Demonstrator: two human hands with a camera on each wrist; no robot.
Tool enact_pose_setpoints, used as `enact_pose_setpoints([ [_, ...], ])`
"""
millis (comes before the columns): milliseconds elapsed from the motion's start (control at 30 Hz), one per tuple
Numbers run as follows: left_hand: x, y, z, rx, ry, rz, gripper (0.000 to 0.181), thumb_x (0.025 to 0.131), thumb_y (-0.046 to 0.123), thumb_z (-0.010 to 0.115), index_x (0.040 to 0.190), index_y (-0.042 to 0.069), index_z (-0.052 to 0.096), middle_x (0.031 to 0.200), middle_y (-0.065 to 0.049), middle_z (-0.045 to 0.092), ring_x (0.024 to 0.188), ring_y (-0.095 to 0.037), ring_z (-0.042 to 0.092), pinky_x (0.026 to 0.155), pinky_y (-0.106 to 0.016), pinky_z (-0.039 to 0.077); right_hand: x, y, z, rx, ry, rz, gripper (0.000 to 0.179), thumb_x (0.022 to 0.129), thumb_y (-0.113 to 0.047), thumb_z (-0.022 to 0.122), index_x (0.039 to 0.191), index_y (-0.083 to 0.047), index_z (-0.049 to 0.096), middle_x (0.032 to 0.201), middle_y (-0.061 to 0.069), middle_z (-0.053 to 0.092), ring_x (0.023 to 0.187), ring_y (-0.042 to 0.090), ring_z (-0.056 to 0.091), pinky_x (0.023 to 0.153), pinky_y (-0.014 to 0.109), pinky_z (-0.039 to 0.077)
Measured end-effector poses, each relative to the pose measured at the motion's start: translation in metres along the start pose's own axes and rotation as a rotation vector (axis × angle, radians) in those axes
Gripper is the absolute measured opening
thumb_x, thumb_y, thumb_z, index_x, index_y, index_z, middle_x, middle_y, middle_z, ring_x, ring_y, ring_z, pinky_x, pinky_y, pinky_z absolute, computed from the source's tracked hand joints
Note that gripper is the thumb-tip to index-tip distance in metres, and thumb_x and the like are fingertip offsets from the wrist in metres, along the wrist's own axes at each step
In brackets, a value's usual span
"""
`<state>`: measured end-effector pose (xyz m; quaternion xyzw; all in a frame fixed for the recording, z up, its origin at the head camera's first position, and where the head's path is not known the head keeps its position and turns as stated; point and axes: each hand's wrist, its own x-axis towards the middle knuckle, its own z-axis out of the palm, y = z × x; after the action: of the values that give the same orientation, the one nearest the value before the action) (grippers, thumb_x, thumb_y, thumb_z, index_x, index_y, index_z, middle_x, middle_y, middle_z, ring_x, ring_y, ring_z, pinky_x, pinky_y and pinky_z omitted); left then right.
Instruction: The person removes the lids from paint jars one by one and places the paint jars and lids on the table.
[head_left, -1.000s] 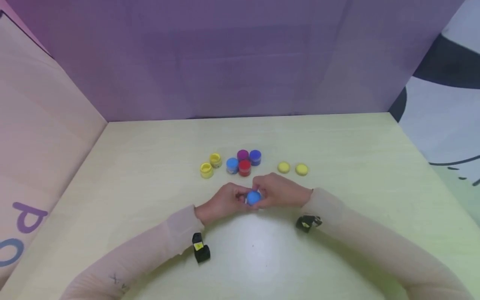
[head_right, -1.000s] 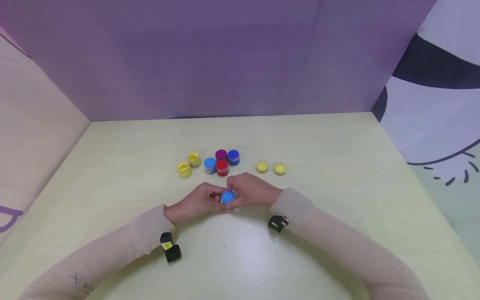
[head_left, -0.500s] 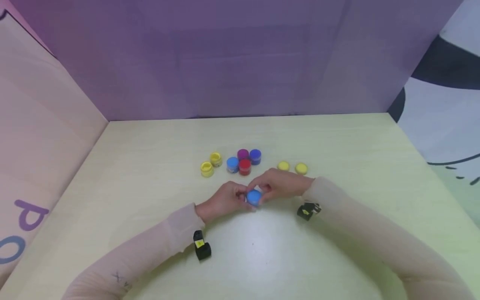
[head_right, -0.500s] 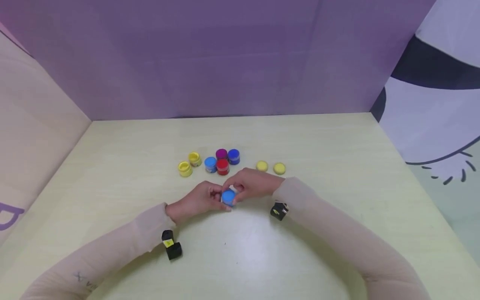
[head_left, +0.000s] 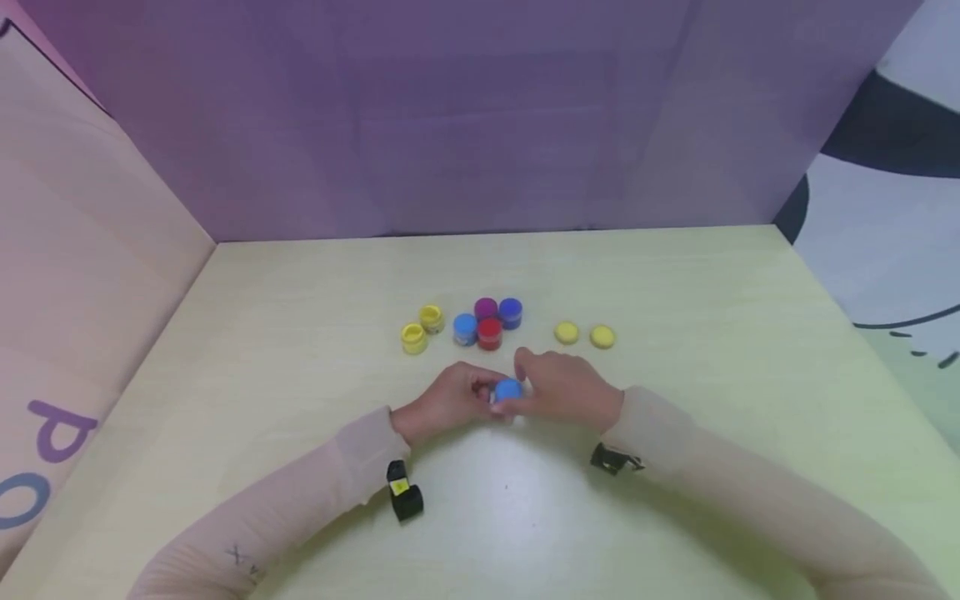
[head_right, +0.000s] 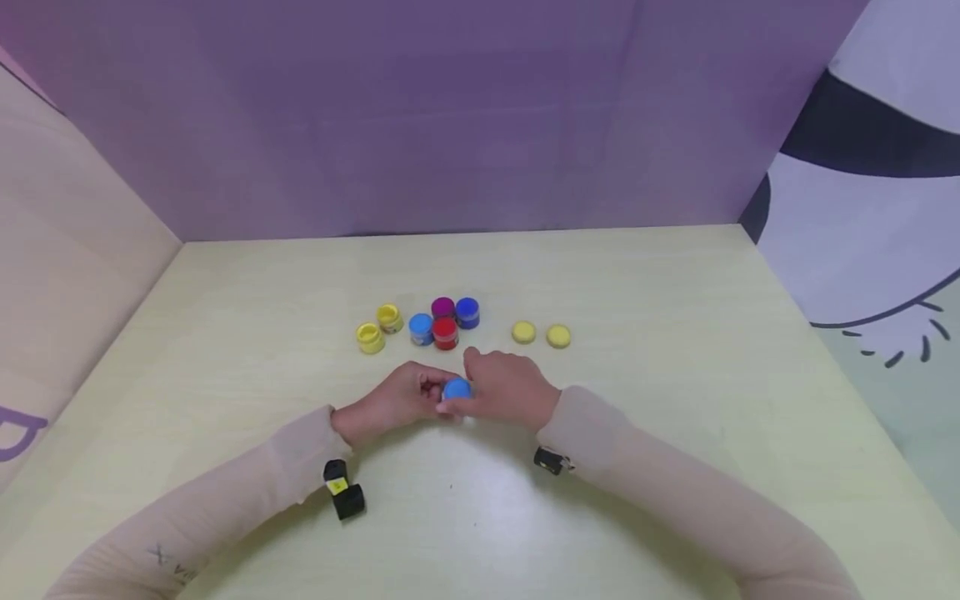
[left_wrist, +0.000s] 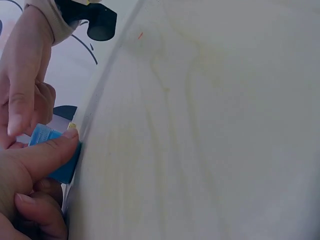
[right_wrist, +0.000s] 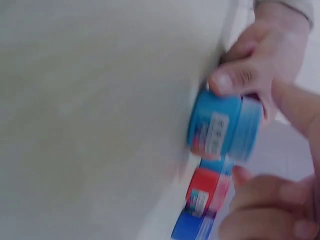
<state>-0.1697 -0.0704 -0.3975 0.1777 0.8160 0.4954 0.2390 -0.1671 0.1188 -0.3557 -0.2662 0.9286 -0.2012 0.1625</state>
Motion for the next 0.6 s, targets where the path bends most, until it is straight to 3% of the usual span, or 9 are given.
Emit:
enact_pose_setpoints([
  [133, 0.0006, 0.0004, -0.0001, 0.017, 0.009, 0.021, 0.033, 0.080, 0.010, 0.074, 0.113, 0.013, 0.069, 0.063, 0.003, 0.051, 0.061, -0.008, 0.044, 0.059, -0.020, 0.037, -0.0019, -0.0070, 0.0037, -0.061, 0.046, 0.029, 0.045, 0.082, -0.050, 0.067, 0.087, -0.009, 0.049, 0.058, -0.003, 0.041, 0.049, 0.010, 0.039, 0.044, 0.022, 0.028],
  [267, 0.0008, 0.0007, -0.0001, 0.019, 0.008, 0.022, 0.033, 0.080, 0.008, 0.074, 0.112, 0.011, 0.069, 0.064, 0.003, 0.053, 0.061, -0.008, 0.045, 0.060, -0.020, 0.039, -0.0020, -0.0089, 0.0048, -0.071, 0.062, 0.030, 0.041, 0.082, -0.046, 0.069, 0.087, -0.009, 0.050, 0.060, -0.002, 0.041, 0.051, 0.010, 0.041, 0.046, 0.022, 0.028],
  [600, 0.0010, 0.0008, -0.0014, 0.012, -0.016, -0.010, 0.032, 0.081, 0.013, 0.074, 0.113, 0.015, 0.069, 0.061, 0.003, 0.048, 0.059, -0.009, 0.042, 0.058, -0.020, 0.035, -0.0004, -0.0043, 0.0019, -0.051, 0.066, -0.068, 0.033, 0.082, -0.038, 0.071, 0.086, -0.011, 0.053, 0.059, -0.005, 0.044, 0.053, 0.008, 0.041, 0.050, 0.020, 0.032],
])
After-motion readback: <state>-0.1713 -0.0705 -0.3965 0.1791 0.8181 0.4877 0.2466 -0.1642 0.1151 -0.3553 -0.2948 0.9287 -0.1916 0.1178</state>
